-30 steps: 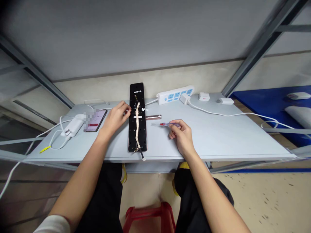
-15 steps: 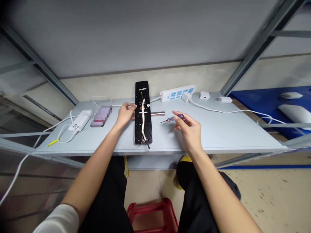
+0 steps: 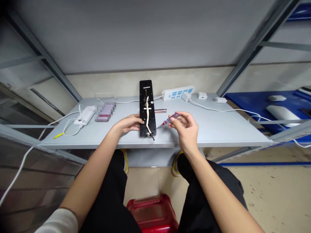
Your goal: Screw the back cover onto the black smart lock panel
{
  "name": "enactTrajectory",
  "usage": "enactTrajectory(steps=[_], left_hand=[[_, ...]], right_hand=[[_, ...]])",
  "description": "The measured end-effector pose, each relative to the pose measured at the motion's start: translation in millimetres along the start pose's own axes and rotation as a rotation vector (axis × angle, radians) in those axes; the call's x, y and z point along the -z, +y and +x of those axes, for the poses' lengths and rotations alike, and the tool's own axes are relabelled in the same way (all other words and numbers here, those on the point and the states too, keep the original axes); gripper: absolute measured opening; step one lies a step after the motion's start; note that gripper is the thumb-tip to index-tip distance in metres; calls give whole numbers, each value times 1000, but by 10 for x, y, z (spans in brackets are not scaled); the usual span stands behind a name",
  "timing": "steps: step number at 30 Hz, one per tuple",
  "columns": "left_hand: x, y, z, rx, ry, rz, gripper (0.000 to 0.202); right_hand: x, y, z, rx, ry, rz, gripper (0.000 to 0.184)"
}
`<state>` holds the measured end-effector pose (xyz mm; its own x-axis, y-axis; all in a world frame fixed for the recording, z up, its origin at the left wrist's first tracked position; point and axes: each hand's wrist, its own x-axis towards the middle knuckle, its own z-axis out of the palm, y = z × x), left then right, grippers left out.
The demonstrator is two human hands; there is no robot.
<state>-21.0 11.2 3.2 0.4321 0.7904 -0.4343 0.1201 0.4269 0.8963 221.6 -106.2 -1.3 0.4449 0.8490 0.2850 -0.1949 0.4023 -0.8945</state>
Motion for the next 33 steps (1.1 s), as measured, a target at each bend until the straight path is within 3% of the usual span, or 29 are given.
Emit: enactTrajectory(steps=[3, 7, 16, 20, 33], left_hand=[[-10, -39, -76, -13, -5, -38, 40], [-37, -92, -87, -57, -15, -119, 37], [-89, -144, -19, -73, -39, -157, 45], [-72, -204, -4, -103, -55, -151, 44], [-26, -146, 1, -82, -103, -96, 46]], right_hand=[[-37, -21, -31, 82, -2, 17, 38], [-120, -29, -59, 131, -44, 35, 35], [-450, 5, -92, 182, -367, -60, 31], [-505, 37, -143, 168, -452, -94, 33], [-482, 89, -154, 233, -447, -143, 30]])
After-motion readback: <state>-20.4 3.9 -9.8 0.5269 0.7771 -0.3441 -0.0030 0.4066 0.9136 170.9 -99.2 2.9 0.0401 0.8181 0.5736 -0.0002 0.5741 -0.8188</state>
